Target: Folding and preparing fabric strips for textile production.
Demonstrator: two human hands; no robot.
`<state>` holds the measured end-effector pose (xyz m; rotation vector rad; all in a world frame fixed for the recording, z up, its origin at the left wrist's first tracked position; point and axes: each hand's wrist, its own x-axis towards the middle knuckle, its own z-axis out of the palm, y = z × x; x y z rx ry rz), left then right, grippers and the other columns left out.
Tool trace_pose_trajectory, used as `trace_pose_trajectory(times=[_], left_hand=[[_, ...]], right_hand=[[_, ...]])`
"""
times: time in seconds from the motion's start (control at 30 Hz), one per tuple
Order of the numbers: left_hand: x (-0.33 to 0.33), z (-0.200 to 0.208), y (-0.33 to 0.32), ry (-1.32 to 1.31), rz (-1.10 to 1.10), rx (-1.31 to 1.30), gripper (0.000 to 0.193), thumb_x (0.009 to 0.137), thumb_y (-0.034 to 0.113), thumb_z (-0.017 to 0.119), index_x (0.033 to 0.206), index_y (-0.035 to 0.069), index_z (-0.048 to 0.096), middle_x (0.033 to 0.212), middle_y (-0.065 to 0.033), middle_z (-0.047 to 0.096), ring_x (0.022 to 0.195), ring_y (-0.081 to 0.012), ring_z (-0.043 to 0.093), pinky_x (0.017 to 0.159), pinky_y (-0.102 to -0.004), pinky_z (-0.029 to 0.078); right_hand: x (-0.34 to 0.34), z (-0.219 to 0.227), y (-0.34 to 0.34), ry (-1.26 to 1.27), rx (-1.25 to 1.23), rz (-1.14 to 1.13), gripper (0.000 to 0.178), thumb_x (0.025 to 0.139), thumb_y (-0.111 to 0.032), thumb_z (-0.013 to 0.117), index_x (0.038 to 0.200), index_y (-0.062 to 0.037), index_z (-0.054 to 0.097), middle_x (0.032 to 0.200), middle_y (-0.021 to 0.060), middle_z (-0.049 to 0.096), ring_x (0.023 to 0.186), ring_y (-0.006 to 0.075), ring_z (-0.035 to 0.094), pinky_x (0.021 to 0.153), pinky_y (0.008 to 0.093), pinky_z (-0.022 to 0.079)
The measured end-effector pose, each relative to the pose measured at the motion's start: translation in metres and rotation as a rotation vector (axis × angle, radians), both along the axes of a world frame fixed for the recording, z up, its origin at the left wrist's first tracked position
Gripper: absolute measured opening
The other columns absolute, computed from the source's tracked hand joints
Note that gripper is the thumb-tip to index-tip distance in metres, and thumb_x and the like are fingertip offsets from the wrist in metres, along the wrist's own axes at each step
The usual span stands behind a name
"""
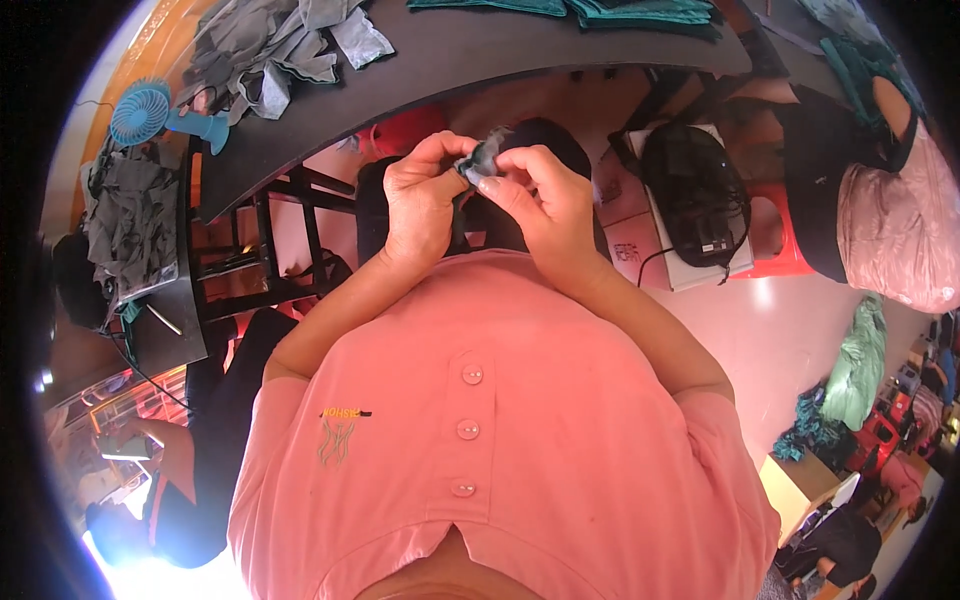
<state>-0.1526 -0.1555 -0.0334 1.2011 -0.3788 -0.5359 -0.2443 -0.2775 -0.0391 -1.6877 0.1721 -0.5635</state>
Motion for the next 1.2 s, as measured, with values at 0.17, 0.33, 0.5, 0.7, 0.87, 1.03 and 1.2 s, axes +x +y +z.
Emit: trace_pose_trajectory(times=[0.17, 0.33, 0.5, 0.7, 0.87, 1.03, 1.2], left_hand=[[-0.002, -0.004, 0.012, -0.061, -0.017, 0.096, 0.02, 0.079, -0.013, 0.053, 0.091, 0.0, 0.062, 0.087, 0.0015, 0.059, 0.075, -0.0053, 0.052, 0.065, -0.0192, 0.041], [-0.007, -0.009, 0.013, -0.314, 0.01, 0.083, 0.025, 0.075, -0.015, 0.048, 0.091, -0.002, 0.062, 0.086, -0.0004, 0.058, 0.076, -0.0078, 0.052, 0.069, -0.0213, 0.042], [-0.006, -0.015, 0.014, -0.584, -0.03, 0.198, 0.029, 0.076, -0.016, 0.045, 0.093, 0.0, 0.062, 0.081, -0.0016, 0.054, 0.072, -0.0098, 0.052, 0.063, -0.0233, 0.043], [-0.006, -0.015, 0.015, -0.51, -0.128, 0.242, 0.022, 0.076, -0.017, 0.051, 0.087, 0.0, 0.06, 0.081, -0.0017, 0.055, 0.067, -0.0092, 0.051, 0.055, -0.024, 0.043], [-0.008, -0.022, 0.016, -0.415, -0.054, 0.055, 0.022, 0.073, -0.017, 0.052, 0.084, 0.001, 0.059, 0.082, -0.0031, 0.054, 0.072, -0.0091, 0.05, 0.061, -0.0234, 0.043], [-0.006, -0.029, 0.01, -0.453, -0.01, 0.104, 0.027, 0.072, -0.017, 0.052, 0.09, -0.001, 0.061, 0.083, -0.0022, 0.054, 0.076, -0.0095, 0.05, 0.065, -0.0224, 0.042], [-0.001, -0.024, 0.016, -0.234, -0.13, 0.152, 0.029, 0.073, -0.017, 0.049, 0.091, 0.0, 0.066, 0.085, -0.0038, 0.058, 0.076, -0.01, 0.052, 0.065, -0.0232, 0.043]], right_hand=[[0.0, 0.005, 0.001, -0.075, -0.081, 0.021, 0.008, 0.087, -0.004, 0.066, 0.087, 0.0007, 0.059, 0.075, 0.0058, 0.062, 0.067, 0.0086, 0.055, 0.06, 0.0238, 0.044], [0.001, -0.001, 0.002, -0.096, -0.1, 0.044, 0.007, 0.087, -0.003, 0.065, 0.084, 0.0003, 0.059, 0.074, 0.0052, 0.062, 0.065, 0.0087, 0.054, 0.059, 0.0237, 0.044], [-0.005, -0.006, 0.004, -0.063, -0.069, 0.076, 0.007, 0.087, -0.002, 0.064, 0.083, 0.0003, 0.058, 0.073, 0.0058, 0.062, 0.064, 0.0094, 0.055, 0.058, 0.0243, 0.044], [-0.008, -0.012, -0.001, -0.027, -0.083, 0.072, 0.007, 0.086, -0.002, 0.065, 0.084, 0.0003, 0.058, 0.073, 0.007, 0.062, 0.065, 0.0099, 0.056, 0.059, 0.0241, 0.045], [-0.006, -0.003, 0.003, -0.034, -0.161, 0.074, 0.009, 0.084, -0.001, 0.066, 0.084, -0.0003, 0.057, 0.073, 0.0073, 0.061, 0.063, 0.0122, 0.058, 0.057, 0.0264, 0.045], [-0.006, -0.008, 0.011, -0.058, -0.256, 0.096, 0.008, 0.087, 0.0, 0.063, 0.089, -0.0002, 0.056, 0.077, 0.0043, 0.056, 0.068, 0.0101, 0.05, 0.062, 0.0226, 0.041], [-0.004, -0.011, 0.004, -0.012, -0.11, 0.101, 0.008, 0.086, -0.003, 0.065, 0.087, -0.0006, 0.058, 0.074, 0.0076, 0.061, 0.063, 0.0132, 0.057, 0.059, 0.0257, 0.046]])
